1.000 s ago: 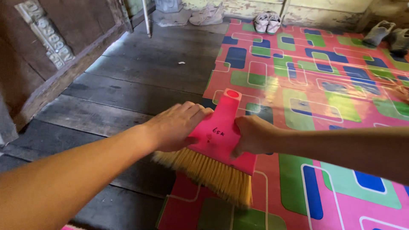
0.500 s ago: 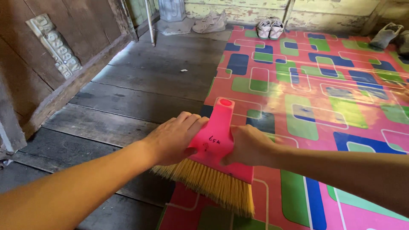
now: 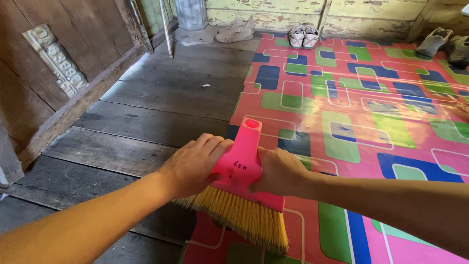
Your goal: The person is sweeping the floor using a small pink hand broom.
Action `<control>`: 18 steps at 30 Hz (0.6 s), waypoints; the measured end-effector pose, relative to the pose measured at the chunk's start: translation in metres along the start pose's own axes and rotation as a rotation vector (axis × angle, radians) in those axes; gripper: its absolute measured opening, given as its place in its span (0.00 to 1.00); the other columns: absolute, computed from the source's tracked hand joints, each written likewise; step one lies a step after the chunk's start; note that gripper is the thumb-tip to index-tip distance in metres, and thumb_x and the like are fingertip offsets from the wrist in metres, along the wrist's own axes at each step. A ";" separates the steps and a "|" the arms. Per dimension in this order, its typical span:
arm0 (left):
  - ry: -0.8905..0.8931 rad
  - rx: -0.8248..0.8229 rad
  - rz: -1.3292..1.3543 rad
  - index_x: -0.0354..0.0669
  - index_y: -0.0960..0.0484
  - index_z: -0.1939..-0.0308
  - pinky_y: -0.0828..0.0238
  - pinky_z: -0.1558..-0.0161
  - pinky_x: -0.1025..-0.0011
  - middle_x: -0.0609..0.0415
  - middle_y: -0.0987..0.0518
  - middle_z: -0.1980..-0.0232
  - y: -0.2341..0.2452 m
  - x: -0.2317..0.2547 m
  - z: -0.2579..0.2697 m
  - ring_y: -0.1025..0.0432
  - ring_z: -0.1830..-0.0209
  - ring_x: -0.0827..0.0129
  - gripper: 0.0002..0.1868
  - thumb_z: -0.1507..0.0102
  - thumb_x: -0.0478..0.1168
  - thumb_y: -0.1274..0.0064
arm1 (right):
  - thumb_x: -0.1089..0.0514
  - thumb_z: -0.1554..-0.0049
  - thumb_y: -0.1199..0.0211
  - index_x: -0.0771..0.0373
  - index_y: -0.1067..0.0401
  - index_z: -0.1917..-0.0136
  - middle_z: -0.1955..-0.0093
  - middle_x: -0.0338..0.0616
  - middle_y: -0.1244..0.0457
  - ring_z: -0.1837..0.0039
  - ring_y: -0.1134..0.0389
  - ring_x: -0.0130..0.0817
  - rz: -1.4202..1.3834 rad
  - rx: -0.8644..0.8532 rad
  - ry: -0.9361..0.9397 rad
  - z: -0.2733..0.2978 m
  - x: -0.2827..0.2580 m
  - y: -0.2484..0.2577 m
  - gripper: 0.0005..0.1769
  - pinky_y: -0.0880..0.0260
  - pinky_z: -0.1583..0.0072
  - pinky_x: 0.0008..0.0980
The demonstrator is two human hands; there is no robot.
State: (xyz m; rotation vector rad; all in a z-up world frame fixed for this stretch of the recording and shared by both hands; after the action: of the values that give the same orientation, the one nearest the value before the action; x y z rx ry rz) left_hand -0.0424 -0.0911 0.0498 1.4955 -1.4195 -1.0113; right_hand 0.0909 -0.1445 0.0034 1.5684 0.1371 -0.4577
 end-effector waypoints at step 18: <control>-0.071 -0.363 -0.227 0.44 0.45 0.24 0.54 0.30 0.55 0.50 0.46 0.19 -0.016 -0.048 0.045 0.51 0.22 0.50 0.49 0.46 0.45 0.37 | 0.35 0.61 0.22 0.57 0.20 0.47 0.52 0.54 0.28 0.48 0.25 0.51 0.340 0.288 -0.518 -0.022 0.245 0.109 0.34 0.25 0.46 0.49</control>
State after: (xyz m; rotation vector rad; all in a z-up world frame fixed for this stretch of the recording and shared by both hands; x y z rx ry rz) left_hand -0.0813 -0.0446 0.0200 1.3784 -1.0568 -1.3919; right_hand 0.3577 -0.1767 0.0140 1.6579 -0.6073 -0.6153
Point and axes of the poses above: each hand's wrist, its own z-axis away from the middle knuckle, its own y-axis out of the back of the hand, x = y × z, the point moved 9 cm from there along -z, towards the middle knuckle
